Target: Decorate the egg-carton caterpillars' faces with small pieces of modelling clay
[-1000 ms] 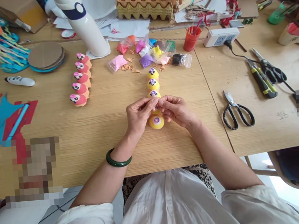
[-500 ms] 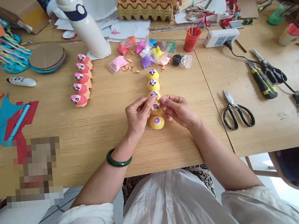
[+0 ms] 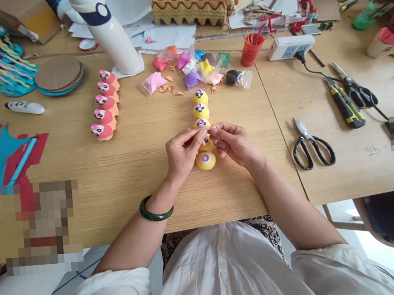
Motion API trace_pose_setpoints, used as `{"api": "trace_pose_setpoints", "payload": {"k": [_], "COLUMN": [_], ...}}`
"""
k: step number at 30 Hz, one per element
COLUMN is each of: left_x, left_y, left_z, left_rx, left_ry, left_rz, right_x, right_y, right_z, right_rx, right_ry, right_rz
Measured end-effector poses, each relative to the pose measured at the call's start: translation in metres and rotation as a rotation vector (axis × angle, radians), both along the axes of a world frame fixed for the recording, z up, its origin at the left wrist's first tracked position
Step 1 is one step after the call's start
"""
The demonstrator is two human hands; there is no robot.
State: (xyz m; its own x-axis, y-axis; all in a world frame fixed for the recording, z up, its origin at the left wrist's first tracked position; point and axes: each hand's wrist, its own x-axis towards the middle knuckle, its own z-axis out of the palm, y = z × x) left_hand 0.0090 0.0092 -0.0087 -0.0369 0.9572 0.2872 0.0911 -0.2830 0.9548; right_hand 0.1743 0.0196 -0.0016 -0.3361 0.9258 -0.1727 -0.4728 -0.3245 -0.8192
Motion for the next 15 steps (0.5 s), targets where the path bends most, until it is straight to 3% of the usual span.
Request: {"api": "trace_pose_setpoints", "payload": {"k": [8,15], "left_x": [-0.0006,-0.0019], "left_y": [-0.0004,-0.0011], "left_z": [0.0007,-0.0013], "left_rx": [0.088,0.106], "left_ry": [0.026,0.088], "left_rz": [0.002,0.031], "right_x": [0.0013,-0.003], "right_y": [-0.0005,-0.0032], "right_z": [-0.0009,0.0063], "right_rx": [0.009,0.065], "right_ry": [-0.021,-0.088], "right_rz": [0.008,-0.117]}}
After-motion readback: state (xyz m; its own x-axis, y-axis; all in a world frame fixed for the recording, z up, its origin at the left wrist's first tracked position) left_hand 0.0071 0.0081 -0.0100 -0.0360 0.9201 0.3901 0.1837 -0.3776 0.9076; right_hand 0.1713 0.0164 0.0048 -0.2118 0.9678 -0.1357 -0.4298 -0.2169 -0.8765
